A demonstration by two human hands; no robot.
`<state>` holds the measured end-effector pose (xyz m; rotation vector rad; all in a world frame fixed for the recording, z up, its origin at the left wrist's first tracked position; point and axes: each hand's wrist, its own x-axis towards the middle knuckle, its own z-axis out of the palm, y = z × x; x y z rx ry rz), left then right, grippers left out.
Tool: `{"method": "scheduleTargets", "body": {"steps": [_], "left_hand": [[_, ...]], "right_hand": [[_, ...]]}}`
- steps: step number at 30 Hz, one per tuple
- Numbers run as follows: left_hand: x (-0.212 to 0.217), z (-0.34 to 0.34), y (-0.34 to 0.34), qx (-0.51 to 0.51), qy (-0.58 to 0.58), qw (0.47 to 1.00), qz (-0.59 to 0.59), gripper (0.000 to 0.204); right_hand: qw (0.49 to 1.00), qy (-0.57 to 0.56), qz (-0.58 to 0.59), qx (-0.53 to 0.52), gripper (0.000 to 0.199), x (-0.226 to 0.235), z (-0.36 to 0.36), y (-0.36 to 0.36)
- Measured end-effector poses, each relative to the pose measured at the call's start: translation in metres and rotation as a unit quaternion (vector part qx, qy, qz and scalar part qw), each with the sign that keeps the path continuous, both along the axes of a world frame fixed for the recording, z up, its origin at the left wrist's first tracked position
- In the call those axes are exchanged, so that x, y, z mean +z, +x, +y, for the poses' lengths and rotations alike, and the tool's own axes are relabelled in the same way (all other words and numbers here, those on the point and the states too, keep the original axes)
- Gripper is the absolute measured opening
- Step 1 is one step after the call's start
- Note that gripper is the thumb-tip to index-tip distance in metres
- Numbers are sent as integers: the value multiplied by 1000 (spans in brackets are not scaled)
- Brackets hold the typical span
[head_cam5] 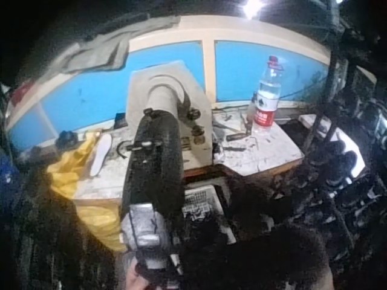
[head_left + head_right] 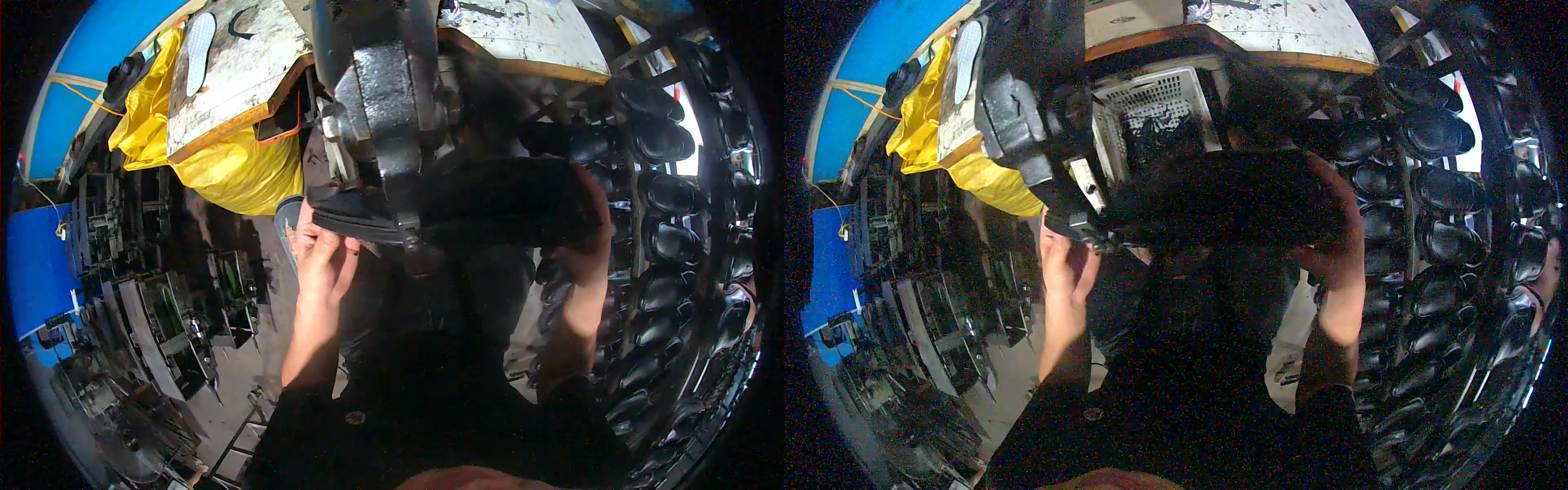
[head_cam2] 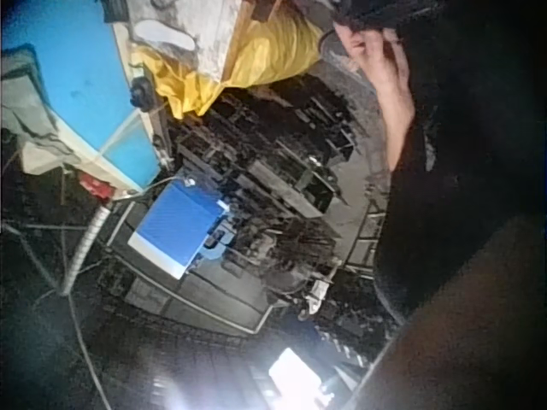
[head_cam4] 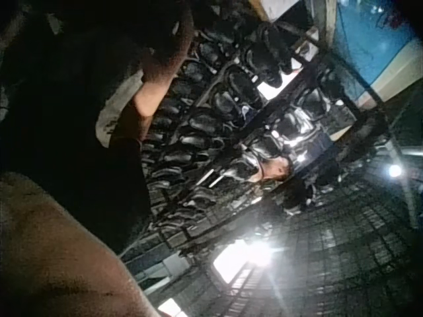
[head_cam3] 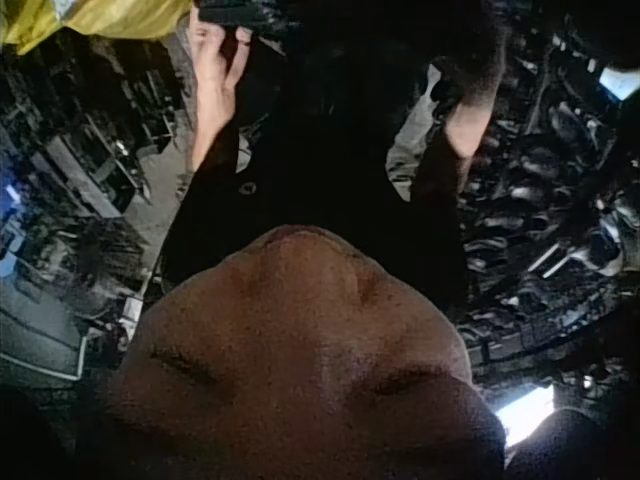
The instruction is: The person repeatedly presses the soles of black shoes against a grinding machine to smooth the surface. They handle the shoes one at a time, rotating them to grind different areas of the sole, and then place them back on a nearby rack.
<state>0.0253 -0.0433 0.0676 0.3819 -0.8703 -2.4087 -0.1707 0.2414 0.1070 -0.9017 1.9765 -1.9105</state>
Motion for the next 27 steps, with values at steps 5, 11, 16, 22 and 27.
{"method": "scheduleTargets", "body": {"steps": [5, 11, 16, 22, 27], "left_hand": [[-24, -21, 18, 0, 41, 999, -12, 59], [-30, -37, 40, 65, 25, 996, -52, 59], [-19, -43, 46, 78, -138, 976, -150, 50], [-35, -22, 26, -9, -383, 887, -257, 80], [0, -8, 6, -86, -255, 946, -179, 83]], "right_hand": [[998, -4, 60, 16, 92, 17, -36, 11], [985, 74, 153, 6, 86, 30, -74, 28], [981, 94, 171, 20, 90, 29, -76, 27], [995, 53, 55, -56, 91, 2, -28, 20], [981, 70, 163, -76, 91, 4, 4, 17]]}}
